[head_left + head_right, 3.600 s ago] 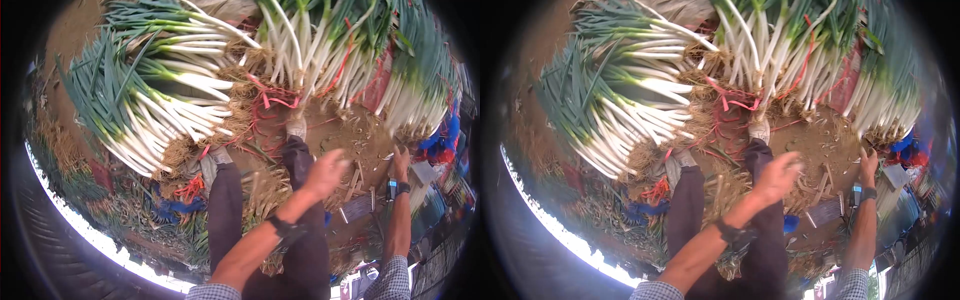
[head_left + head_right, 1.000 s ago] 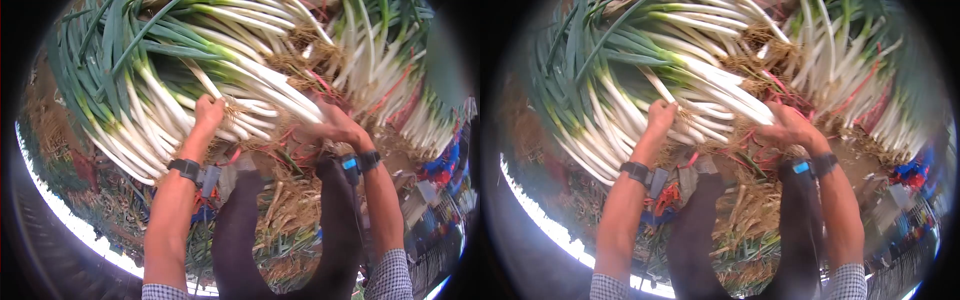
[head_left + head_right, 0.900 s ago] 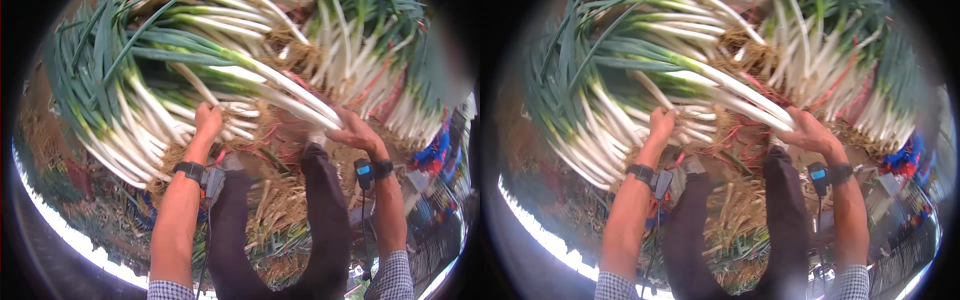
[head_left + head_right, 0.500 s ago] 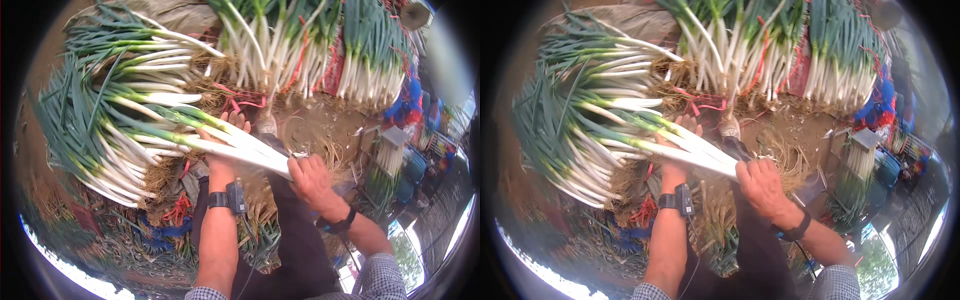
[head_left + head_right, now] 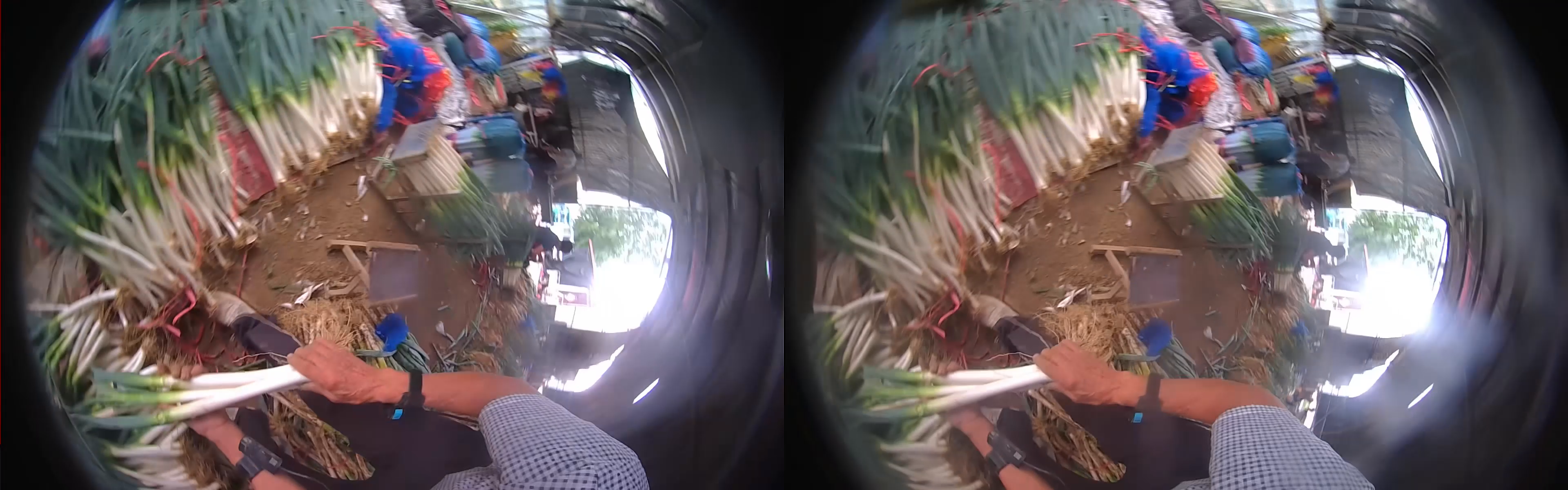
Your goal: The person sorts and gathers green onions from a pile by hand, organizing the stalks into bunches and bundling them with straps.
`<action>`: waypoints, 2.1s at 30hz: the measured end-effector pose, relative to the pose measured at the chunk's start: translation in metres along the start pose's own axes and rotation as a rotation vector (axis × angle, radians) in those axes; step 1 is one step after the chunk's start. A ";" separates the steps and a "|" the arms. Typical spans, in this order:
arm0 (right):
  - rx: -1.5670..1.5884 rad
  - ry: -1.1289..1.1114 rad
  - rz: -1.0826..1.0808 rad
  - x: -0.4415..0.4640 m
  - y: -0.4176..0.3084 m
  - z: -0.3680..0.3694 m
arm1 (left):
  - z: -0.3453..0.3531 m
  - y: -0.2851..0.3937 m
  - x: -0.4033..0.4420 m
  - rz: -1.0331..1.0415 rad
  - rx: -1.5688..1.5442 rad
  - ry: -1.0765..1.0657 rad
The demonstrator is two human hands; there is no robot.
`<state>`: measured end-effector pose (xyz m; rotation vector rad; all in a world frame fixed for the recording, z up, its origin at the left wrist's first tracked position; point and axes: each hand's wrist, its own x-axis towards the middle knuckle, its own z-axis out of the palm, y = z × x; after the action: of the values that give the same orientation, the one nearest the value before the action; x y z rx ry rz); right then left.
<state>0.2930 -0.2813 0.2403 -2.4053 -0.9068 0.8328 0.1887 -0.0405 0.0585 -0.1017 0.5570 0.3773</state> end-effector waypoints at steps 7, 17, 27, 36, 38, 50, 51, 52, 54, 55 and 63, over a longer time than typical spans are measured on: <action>-0.052 0.036 0.140 -0.046 0.007 -0.015 | 0.014 -0.027 0.003 -0.109 0.083 0.018; 0.078 -0.210 0.258 -0.034 0.024 -0.021 | 0.072 -0.016 0.005 -0.042 0.278 0.332; 0.155 -0.185 0.268 -0.067 0.068 0.004 | 0.029 0.027 0.043 -0.015 0.289 0.267; 0.271 -0.031 0.419 -0.059 0.120 -0.012 | 0.146 -0.061 0.131 -0.042 0.424 0.348; 0.223 0.073 0.411 -0.049 0.139 -0.026 | 0.216 -0.113 0.164 -0.132 0.571 0.162; -0.037 0.703 0.717 0.035 0.289 -0.148 | 0.151 -0.192 0.149 -0.391 1.632 -0.201; 0.098 0.604 0.823 0.032 0.282 -0.144 | 0.091 -0.173 0.135 -0.421 1.615 -0.104; 0.073 0.557 0.807 0.024 0.277 -0.134 | 0.053 -0.153 0.108 -0.487 1.567 0.033; 0.076 0.421 0.739 0.015 0.272 -0.086 | -0.011 -0.109 0.053 -0.556 1.349 0.399; 0.055 0.311 0.753 0.007 0.270 -0.055 | -0.005 -0.100 0.035 -0.592 1.260 0.474; 0.290 -0.307 0.635 0.068 0.190 0.087 | -0.010 -0.062 -0.069 -0.417 1.547 0.435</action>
<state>0.3592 -0.3490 0.0422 -2.3469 -0.0703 1.4759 0.1531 -0.1224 0.0865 1.1993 1.1004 -0.5611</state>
